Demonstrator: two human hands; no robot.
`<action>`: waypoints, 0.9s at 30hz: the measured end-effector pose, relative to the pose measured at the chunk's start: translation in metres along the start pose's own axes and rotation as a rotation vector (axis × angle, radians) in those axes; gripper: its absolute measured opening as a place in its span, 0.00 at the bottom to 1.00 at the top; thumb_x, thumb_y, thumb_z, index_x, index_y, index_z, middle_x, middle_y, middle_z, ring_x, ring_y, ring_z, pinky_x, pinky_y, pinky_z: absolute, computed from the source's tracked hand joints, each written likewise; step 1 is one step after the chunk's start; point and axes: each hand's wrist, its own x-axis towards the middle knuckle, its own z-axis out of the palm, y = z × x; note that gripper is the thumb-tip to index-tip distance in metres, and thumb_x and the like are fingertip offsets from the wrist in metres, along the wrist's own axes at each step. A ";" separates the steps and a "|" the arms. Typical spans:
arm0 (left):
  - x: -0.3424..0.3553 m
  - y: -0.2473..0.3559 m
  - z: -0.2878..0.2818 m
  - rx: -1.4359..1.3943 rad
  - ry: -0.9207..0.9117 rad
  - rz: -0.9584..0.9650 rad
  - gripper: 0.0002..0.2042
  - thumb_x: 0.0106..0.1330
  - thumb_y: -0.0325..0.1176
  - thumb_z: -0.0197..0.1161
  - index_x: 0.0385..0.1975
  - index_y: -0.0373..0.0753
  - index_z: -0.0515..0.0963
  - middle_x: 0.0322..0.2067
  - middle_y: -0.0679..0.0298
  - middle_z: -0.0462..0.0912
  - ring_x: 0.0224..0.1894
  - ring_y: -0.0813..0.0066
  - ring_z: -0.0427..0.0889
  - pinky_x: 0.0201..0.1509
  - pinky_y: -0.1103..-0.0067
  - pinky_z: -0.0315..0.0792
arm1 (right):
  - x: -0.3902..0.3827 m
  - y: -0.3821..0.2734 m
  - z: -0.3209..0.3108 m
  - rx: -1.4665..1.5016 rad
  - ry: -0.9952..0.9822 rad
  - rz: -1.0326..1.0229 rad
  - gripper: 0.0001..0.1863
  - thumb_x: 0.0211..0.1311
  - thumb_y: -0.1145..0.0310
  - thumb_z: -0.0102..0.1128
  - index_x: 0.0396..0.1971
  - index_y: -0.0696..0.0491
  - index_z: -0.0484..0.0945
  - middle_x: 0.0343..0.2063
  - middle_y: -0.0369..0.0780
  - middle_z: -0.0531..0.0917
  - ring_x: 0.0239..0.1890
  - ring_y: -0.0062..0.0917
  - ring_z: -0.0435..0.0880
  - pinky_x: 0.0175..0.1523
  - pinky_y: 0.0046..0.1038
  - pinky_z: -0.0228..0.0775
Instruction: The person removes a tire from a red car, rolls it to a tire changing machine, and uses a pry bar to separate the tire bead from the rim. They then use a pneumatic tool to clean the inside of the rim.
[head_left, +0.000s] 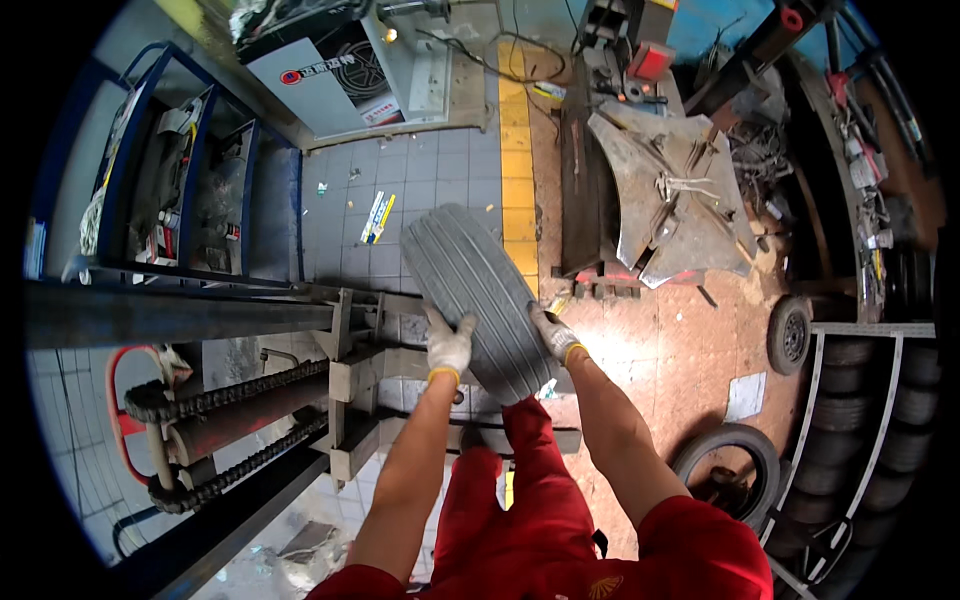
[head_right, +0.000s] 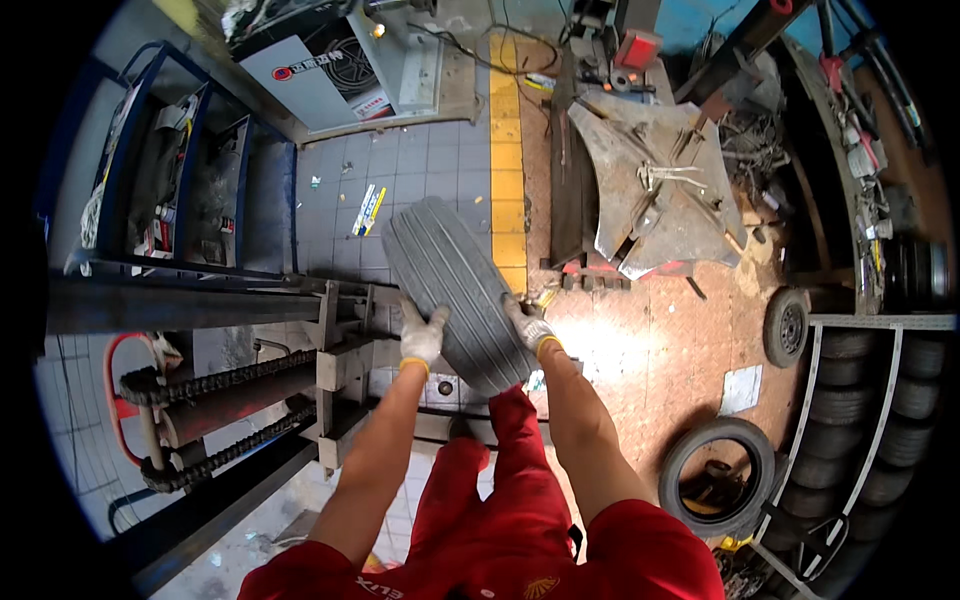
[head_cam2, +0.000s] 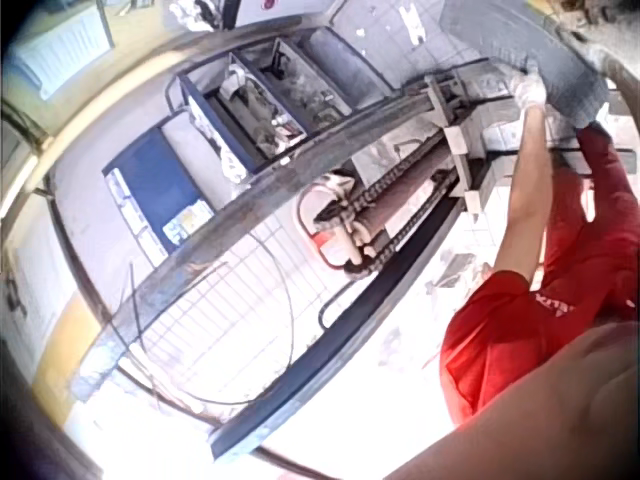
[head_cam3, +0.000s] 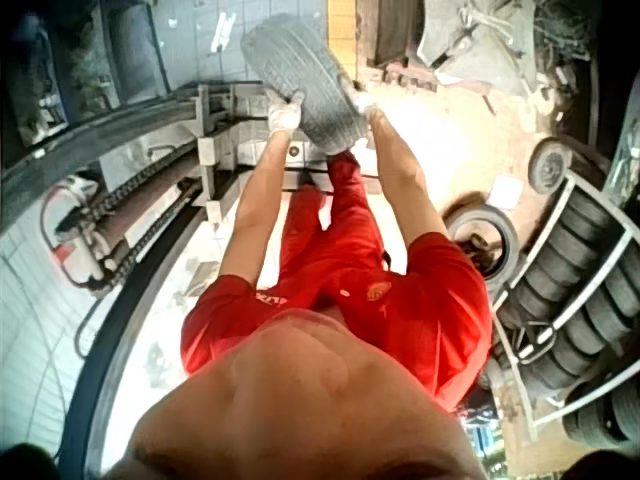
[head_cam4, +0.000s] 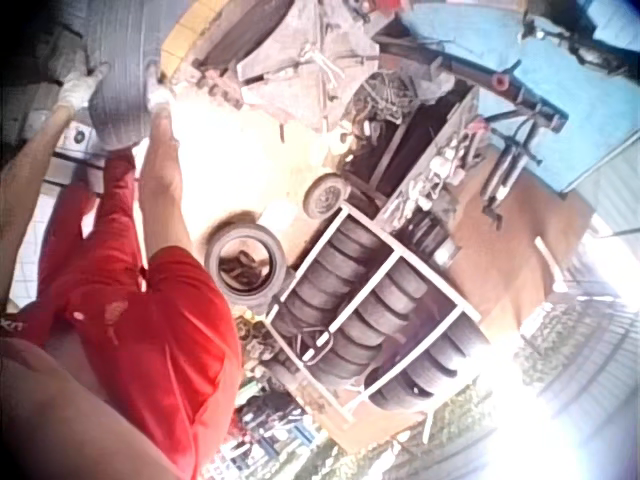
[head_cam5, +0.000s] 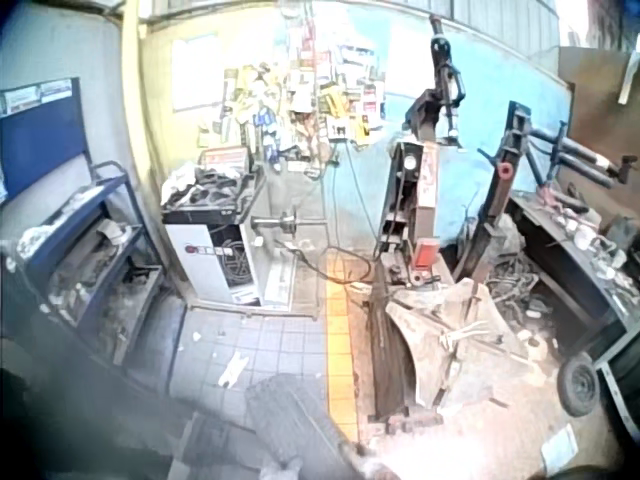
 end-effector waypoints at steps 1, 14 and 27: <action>0.005 -0.004 -0.008 -0.014 0.008 0.005 0.56 0.67 0.53 0.71 0.82 0.28 0.41 0.80 0.38 0.53 0.82 0.45 0.55 0.84 0.69 0.54 | -0.010 0.006 0.006 0.092 -0.018 0.039 0.53 0.67 0.24 0.51 0.76 0.55 0.68 0.72 0.56 0.73 0.77 0.47 0.68 0.79 0.37 0.58; 0.094 0.010 0.039 0.169 -0.193 0.004 0.57 0.71 0.65 0.59 0.83 0.38 0.31 0.80 0.36 0.50 0.82 0.45 0.57 0.83 0.65 0.56 | 0.096 -0.107 -0.005 -0.103 0.091 0.016 0.64 0.63 0.27 0.61 0.82 0.61 0.49 0.78 0.58 0.61 0.81 0.48 0.59 0.83 0.38 0.54; 0.385 0.150 0.001 0.188 0.015 0.349 0.56 0.67 0.61 0.68 0.81 0.29 0.44 0.78 0.35 0.55 0.80 0.38 0.56 0.84 0.62 0.55 | 0.299 -0.263 0.027 -0.002 0.298 0.001 0.63 0.67 0.22 0.51 0.80 0.65 0.49 0.77 0.62 0.61 0.81 0.52 0.58 0.82 0.42 0.53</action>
